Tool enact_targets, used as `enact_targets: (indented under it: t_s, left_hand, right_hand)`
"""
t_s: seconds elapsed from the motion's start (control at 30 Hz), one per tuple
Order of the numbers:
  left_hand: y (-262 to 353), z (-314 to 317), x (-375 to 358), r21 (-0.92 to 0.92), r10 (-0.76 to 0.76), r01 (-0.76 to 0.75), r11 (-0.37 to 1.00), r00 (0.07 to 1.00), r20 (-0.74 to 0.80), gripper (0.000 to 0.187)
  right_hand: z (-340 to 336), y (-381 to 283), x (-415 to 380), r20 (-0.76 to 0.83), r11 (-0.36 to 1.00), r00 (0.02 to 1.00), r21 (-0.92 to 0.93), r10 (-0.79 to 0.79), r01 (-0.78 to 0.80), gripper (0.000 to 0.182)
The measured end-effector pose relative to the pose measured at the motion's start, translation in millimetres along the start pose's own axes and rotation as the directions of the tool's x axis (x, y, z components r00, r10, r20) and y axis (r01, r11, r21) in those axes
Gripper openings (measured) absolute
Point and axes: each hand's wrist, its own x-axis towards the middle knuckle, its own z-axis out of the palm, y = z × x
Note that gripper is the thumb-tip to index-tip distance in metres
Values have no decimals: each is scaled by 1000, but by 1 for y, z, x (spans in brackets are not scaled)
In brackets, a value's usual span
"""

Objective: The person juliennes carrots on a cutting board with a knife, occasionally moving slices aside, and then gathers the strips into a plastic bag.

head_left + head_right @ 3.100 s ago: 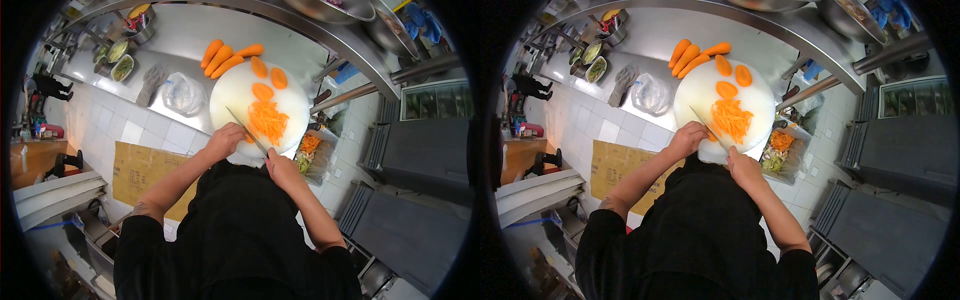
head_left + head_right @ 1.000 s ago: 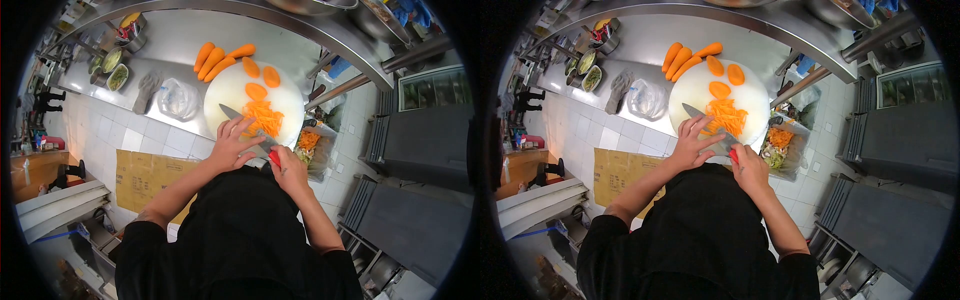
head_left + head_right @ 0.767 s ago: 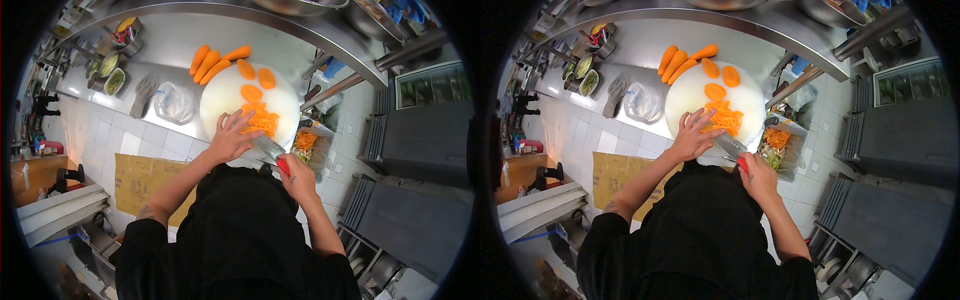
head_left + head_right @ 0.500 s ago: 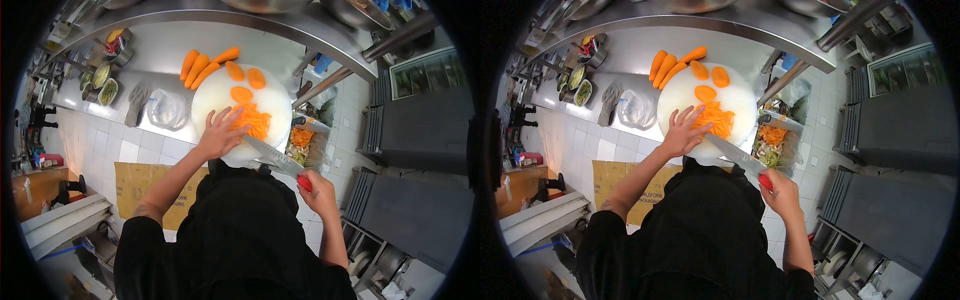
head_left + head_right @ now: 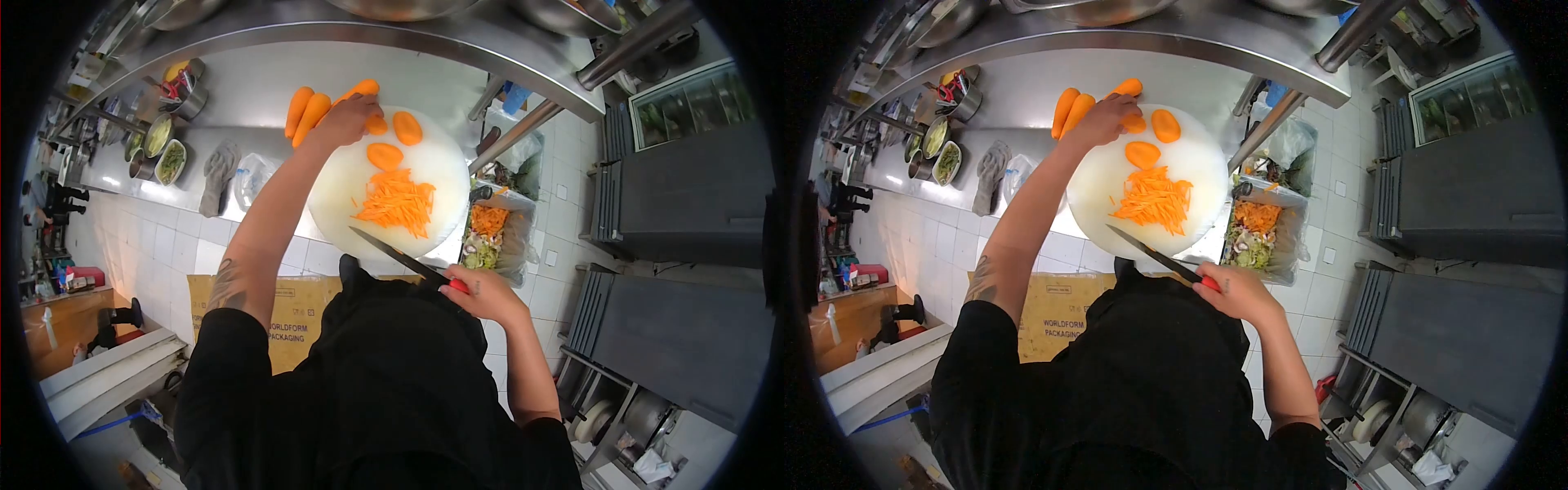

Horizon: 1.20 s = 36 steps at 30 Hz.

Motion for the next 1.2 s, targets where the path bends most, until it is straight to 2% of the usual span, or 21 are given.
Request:
enact_targets:
  t_s: [0.1, 0.2, 0.3, 0.4, 0.43, 0.53, 0.63, 0.7, 0.73, 0.8, 0.9, 0.93, 1.0, 1.1, 1.2]
  left_hand:
    - [-1, -7, -38, -28, 12, -11, 1000, 999, 38, 54]
    - [-13, -12, -90, -73, -12, 15, 997, 999, 37, 53]
    - [-5, -19, -142, -126, -72, 71, 990, 997, -10, 54]
    - [12, -16, -179, -149, -125, 119, 982, 992, -32, 56]
    - [20, -11, -186, -165, -126, 121, 979, 992, -24, 57]
    - [55, 8, -200, -234, -111, 112, 966, 994, 18, 59]
    - [99, 28, -201, -350, -51, 50, 935, 999, 6, 59]
    - [125, 36, -197, -395, -27, 15, 919, 999, -23, 59]
    - [131, 38, -199, -397, -47, 14, 918, 996, -75, 58]
    - [139, 39, -201, -401, -86, 7, 916, 980, -180, 58]
    - [139, 33, -205, -294, -19, -67, 954, 960, -279, 46]
    - [137, 37, -207, -266, 33, -108, 958, 962, -271, 41]
    - [135, 49, -208, -211, 137, -192, 959, 958, -250, 31]
    - [136, 58, -207, -186, 113, -161, 969, 963, -247, 21]
    - [138, 56, -209, -108, 141, -174, 979, 955, -261, 26]
  right_hand:
    - [9, -17, 26, 79, 993, 994, 81, 79, -85, 29]
    - [26, -13, 42, 5, 999, 1000, 21, 30, -30, 29]
    - [28, -5, 49, -56, 995, 996, 67, 75, -71, 30]
    - [10, -24, 48, 85, 923, 943, 196, 321, -332, 29]
    - [22, -9, 51, -37, 977, 982, 116, 187, -181, 28]
    - [40, 6, 52, -169, 997, 983, 20, 74, -72, 29]
    - [49, 6, 55, -223, 997, 974, -51, 36, -49, 30]
    - [49, -1, 56, -172, 982, 981, -152, 85, -111, 29]
    - [48, -6, 56, -151, 969, 982, -204, 112, -141, 29]
    - [46, -15, 54, -170, 951, 983, -286, 70, -117, 27]
    - [48, -15, 51, -212, 935, 976, -354, -52, -27, 25]
    - [50, -14, 52, -226, 929, 969, -369, -104, 14, 24]
    - [55, -11, 56, -203, 916, 975, -402, -85, -4, 24]
    - [54, -10, 57, -184, 900, 979, -436, -90, 1, 23]
    - [38, -23, 44, -164, 882, 979, -471, -119, 29, 23]
